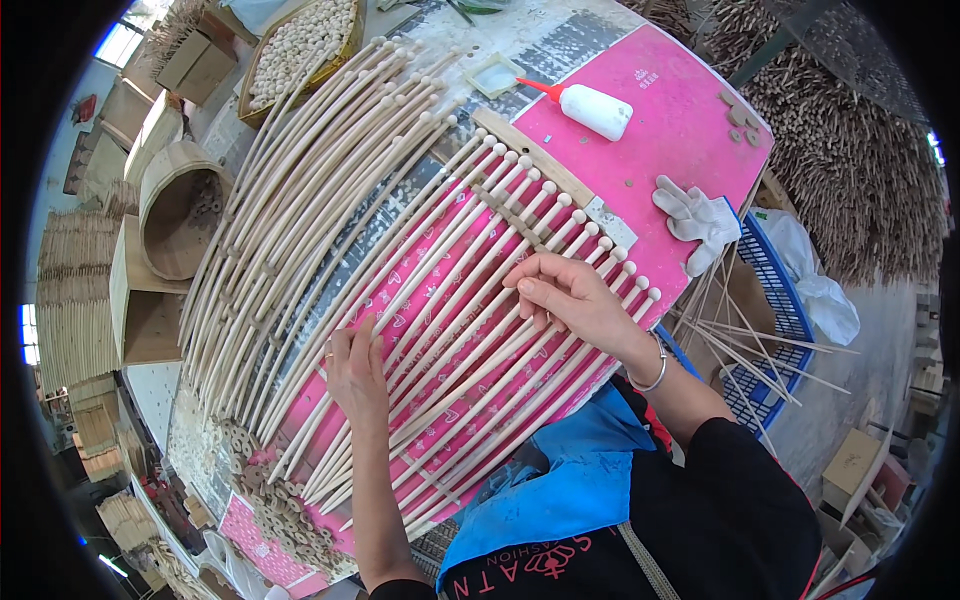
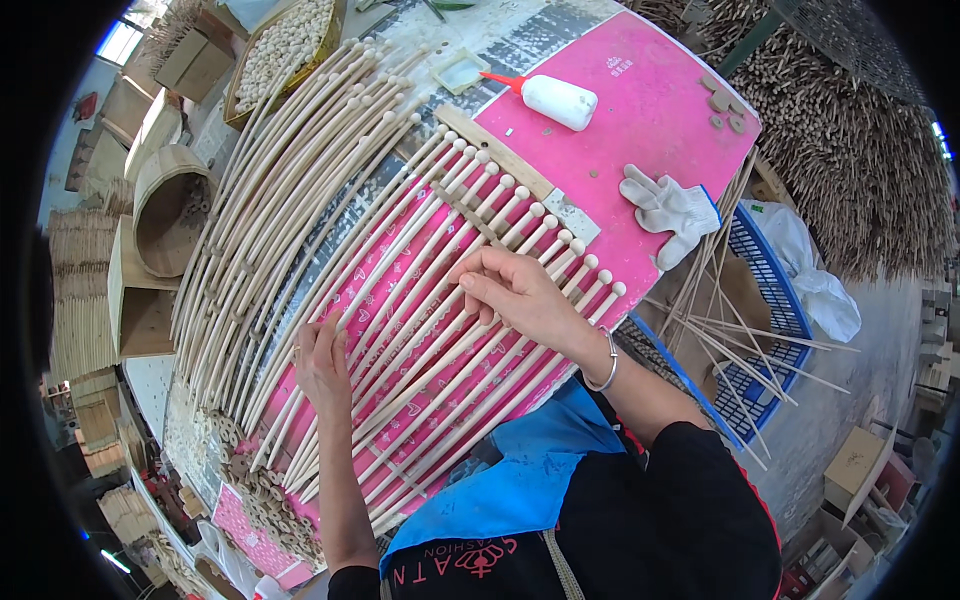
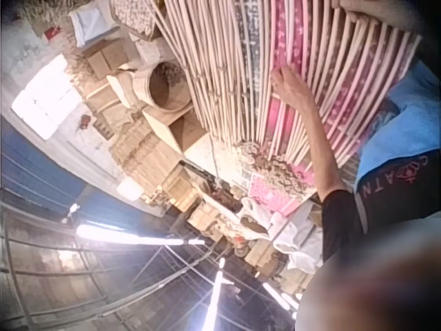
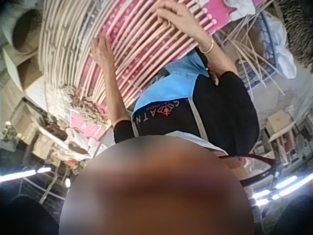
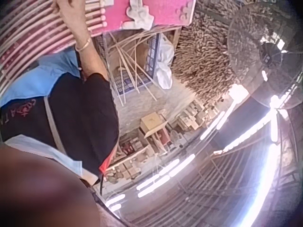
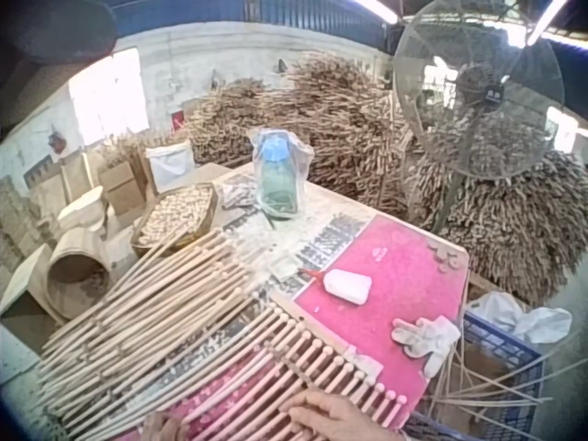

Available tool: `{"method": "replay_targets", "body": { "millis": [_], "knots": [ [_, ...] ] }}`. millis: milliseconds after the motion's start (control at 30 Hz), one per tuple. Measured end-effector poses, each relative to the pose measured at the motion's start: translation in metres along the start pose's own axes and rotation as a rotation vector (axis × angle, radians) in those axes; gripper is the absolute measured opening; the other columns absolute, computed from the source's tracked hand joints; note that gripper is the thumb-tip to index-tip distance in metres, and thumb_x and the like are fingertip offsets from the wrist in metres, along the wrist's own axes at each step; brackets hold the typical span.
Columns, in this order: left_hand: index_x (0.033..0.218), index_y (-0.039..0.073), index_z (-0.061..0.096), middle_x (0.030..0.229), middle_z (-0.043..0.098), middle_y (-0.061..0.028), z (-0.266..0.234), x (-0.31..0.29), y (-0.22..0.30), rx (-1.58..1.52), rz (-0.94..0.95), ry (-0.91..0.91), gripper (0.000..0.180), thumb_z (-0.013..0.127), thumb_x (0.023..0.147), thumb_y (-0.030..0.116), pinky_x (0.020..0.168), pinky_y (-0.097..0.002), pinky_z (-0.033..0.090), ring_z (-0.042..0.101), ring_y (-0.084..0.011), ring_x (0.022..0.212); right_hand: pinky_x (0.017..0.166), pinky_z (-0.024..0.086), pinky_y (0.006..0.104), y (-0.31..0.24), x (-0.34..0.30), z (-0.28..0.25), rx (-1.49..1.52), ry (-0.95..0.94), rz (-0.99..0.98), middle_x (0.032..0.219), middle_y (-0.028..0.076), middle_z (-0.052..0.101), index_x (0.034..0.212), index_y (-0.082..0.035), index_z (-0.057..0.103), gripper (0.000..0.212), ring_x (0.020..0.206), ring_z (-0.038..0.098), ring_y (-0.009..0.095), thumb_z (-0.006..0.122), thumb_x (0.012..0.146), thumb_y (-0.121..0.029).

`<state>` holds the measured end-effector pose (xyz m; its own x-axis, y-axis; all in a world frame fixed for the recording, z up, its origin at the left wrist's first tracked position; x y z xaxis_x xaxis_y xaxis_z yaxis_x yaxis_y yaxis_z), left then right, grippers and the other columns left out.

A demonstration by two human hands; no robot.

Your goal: Assemble wooden mats by threading wooden rods through small wooden rings on a template.

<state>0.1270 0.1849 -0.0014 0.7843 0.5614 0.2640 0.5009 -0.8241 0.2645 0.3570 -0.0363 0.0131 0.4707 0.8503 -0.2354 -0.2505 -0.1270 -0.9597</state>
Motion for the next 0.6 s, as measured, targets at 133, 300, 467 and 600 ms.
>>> {"method": "replay_targets", "body": {
  "millis": [133, 300, 467, 600],
  "knots": [
    [0.126, 0.012, 0.077, 0.103, 0.062, -0.0062, 0.006, -0.001, 0.001, 0.093, 0.021, -0.014, 0.037, 0.080, 0.089, 0.011, 0.083, -0.0427, 0.050, 0.063, -0.0276, 0.097, 0.058, 0.048, 0.0176, -0.001, 0.003, 0.007, -0.051, -0.065, -0.020, 0.086, -0.002, 0.067, 0.124, -0.005, 0.070, 0.027, 0.071, 0.062, 0.002, 0.057, 0.112, -0.026],
    [0.127, 0.013, 0.077, 0.108, 0.064, -0.0045, 0.005, 0.000, 0.002, 0.114, 0.025, -0.007, 0.040, 0.081, 0.086, 0.011, 0.088, -0.0425, 0.048, 0.063, -0.0256, 0.102, 0.072, 0.055, 0.0306, -0.026, 0.042, 0.012, -0.569, -0.060, -0.257, 0.095, 0.006, 0.075, 0.120, -0.006, 0.075, 0.022, 0.084, 0.071, 0.015, 0.063, 0.105, -0.017],
    [0.128, 0.015, 0.075, 0.114, 0.069, -0.0027, 0.004, -0.005, 0.000, 0.128, -0.012, 0.018, 0.047, 0.084, 0.082, 0.017, 0.094, -0.0435, 0.050, 0.065, -0.0247, 0.109, 0.079, 0.056, 0.0408, -0.043, 0.120, 0.056, -1.024, 0.005, -0.778, 0.096, 0.007, 0.074, 0.102, -0.010, 0.077, 0.013, 0.094, 0.071, 0.027, 0.072, 0.093, -0.018],
    [0.129, 0.011, 0.071, 0.120, 0.070, -0.0049, -0.010, -0.018, 0.000, 0.026, -0.005, 0.123, 0.045, 0.080, 0.085, 0.016, 0.098, -0.0436, 0.049, 0.066, -0.0257, 0.111, 0.087, 0.052, 0.0444, -0.004, 0.164, 0.108, -1.272, -0.225, -0.962, 0.092, 0.007, 0.071, 0.095, -0.012, 0.076, 0.013, 0.094, 0.067, 0.029, 0.077, 0.083, -0.017]
  ]
}}
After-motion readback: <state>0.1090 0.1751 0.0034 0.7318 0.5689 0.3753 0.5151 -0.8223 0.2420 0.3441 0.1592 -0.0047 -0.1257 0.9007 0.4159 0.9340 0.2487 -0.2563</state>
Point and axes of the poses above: each hand's wrist, its own x-axis towards the middle knuckle, its own z-axis out of the palm, y = z × x, the point moved 4 cm from there along x, towards the middle knuckle
